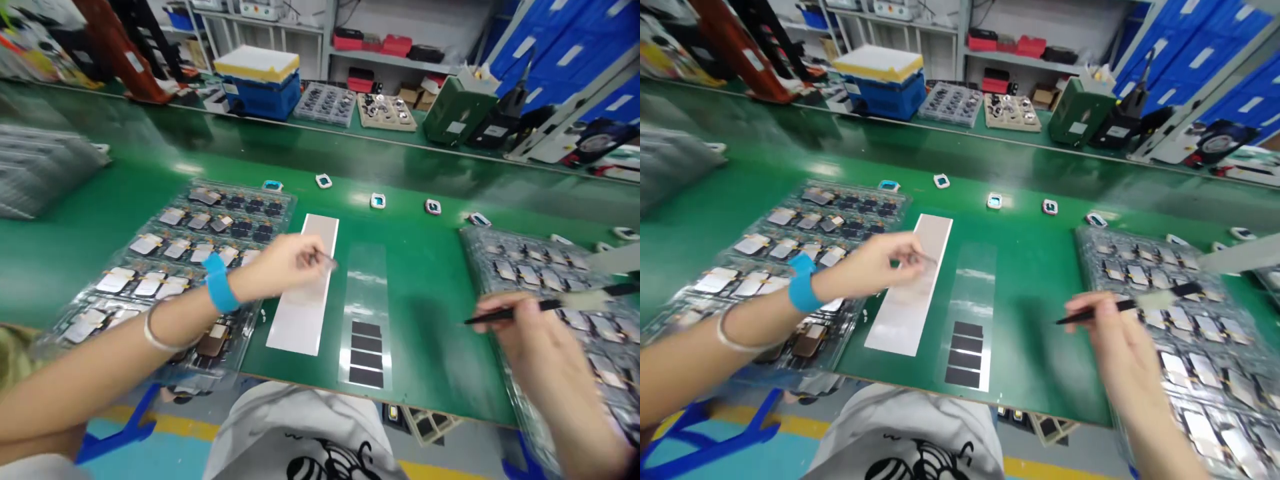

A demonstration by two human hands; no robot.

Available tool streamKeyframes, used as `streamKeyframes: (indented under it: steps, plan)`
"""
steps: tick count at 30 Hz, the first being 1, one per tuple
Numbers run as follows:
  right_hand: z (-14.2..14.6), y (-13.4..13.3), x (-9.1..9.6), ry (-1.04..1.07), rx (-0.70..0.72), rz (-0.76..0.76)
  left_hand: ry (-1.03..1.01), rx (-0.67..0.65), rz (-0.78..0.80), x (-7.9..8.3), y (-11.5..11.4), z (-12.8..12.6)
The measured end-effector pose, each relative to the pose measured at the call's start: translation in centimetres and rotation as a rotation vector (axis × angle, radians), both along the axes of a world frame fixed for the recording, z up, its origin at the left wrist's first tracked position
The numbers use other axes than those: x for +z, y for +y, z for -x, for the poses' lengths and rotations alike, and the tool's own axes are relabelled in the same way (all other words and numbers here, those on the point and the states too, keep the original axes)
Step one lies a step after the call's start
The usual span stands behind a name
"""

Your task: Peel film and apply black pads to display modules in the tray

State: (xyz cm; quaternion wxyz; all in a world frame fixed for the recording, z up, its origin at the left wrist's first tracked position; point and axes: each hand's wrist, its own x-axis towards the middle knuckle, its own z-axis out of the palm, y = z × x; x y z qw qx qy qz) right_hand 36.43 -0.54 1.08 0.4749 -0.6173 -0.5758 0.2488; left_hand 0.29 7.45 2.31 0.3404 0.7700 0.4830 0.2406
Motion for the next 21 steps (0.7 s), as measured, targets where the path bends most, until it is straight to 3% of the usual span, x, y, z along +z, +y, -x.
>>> streamKeyframes:
  steps: [2, 5, 12, 21]
  plan:
    - [4.0, -1.1, -0.6, 0.15, 0.136, 0.057, -0.064, -0.257, 0.111, -0.1, -3.3, -2.7]
    - [7.7, -1.9, -2.4, 0.218, 0.182, 0.078, -0.035, -0.416, 0.158, -0.8, -6.6, -4.8]
    - [9.0, -3.3, -5.9, 0.303, 0.12, 0.071, 0.018, -0.472, -0.007, -3.4, -7.6, -5.1]
    - [9.0, -3.6, -6.1, 0.343, 0.097, 0.097, 0.059, -0.482, -0.017, -3.4, -7.8, -5.3]
